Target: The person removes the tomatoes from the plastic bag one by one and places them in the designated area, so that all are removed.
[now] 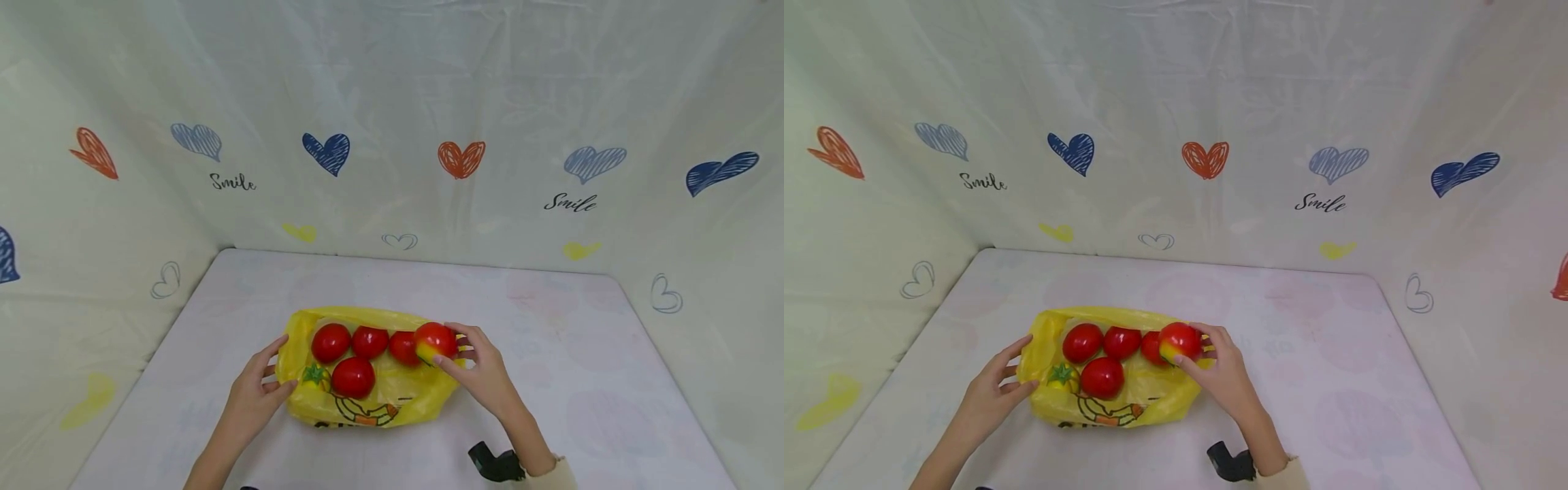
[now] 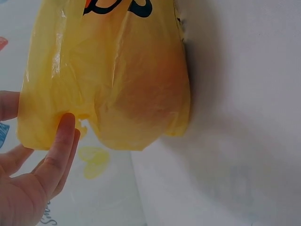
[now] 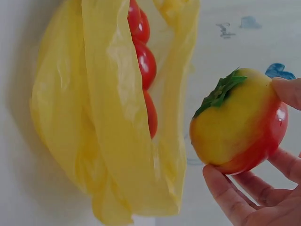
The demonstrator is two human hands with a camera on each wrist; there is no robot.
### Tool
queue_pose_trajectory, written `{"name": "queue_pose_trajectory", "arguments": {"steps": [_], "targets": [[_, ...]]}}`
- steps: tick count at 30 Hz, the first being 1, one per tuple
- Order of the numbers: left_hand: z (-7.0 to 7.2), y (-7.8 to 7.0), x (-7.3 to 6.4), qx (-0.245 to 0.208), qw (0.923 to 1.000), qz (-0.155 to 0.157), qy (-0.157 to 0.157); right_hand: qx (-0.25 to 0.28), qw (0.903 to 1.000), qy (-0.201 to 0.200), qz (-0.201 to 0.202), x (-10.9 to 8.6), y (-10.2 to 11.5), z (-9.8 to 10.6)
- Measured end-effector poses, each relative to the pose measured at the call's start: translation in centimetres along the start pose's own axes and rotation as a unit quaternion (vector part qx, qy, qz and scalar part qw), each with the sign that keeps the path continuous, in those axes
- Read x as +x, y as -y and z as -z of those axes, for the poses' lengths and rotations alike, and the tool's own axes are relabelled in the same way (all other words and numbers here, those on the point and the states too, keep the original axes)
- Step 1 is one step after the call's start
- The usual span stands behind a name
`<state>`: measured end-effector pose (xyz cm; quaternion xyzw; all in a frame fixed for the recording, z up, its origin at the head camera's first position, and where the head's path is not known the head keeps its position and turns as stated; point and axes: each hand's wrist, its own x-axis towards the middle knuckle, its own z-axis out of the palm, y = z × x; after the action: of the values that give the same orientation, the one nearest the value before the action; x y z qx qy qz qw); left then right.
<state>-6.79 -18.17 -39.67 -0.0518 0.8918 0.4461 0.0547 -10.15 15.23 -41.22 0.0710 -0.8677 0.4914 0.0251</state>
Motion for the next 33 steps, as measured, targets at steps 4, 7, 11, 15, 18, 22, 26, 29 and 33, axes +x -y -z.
{"name": "queue_pose_trajectory", "arguments": {"steps": [4,7,11,15,18,22,26,29,33], "targets": [[0.0,-0.1,0.0,0.0,1.0,0.001,-0.002,0.004,0.9997,-0.014,-0.02,-0.2,-0.9,1.1],[0.0,-0.1,-0.1,-0.003,1.0,-0.001,-0.005,0.007,0.9991,-0.025,-0.034,-0.4,-1.5,1.9],[0.0,-0.1,-0.1,-0.006,0.9999,-0.007,-0.008,-0.003,0.9977,-0.035,-0.059,-0.6,-1.7,3.2],[0.0,-0.1,-0.1,-0.005,0.9999,-0.008,-0.009,-0.018,0.9956,-0.055,-0.074,-0.5,-3.9,4.1],[0.0,-0.1,-0.2,-0.006,0.9999,-0.006,-0.009,-0.035,0.9927,-0.081,-0.082,0.0,-8.9,4.1],[0.0,-0.1,-0.1,-0.008,0.9999,-0.003,-0.006,-0.06,0.986,-0.103,-0.116,0.8,-15.1,4.0],[0.1,-0.2,0.0,-0.007,1.0,0.001,-0.003,-0.048,0.9821,-0.101,-0.151,1.1,-17.0,4.1],[0.1,-0.3,0.0,-0.005,1.0,0.002,-0.003,-0.032,0.9767,-0.093,-0.191,1.1,-16.9,4.0],[0.1,-0.3,0.1,-0.004,1.0,0.001,-0.003,-0.012,0.9677,-0.074,-0.241,1.0,-15.7,4.1]]}}
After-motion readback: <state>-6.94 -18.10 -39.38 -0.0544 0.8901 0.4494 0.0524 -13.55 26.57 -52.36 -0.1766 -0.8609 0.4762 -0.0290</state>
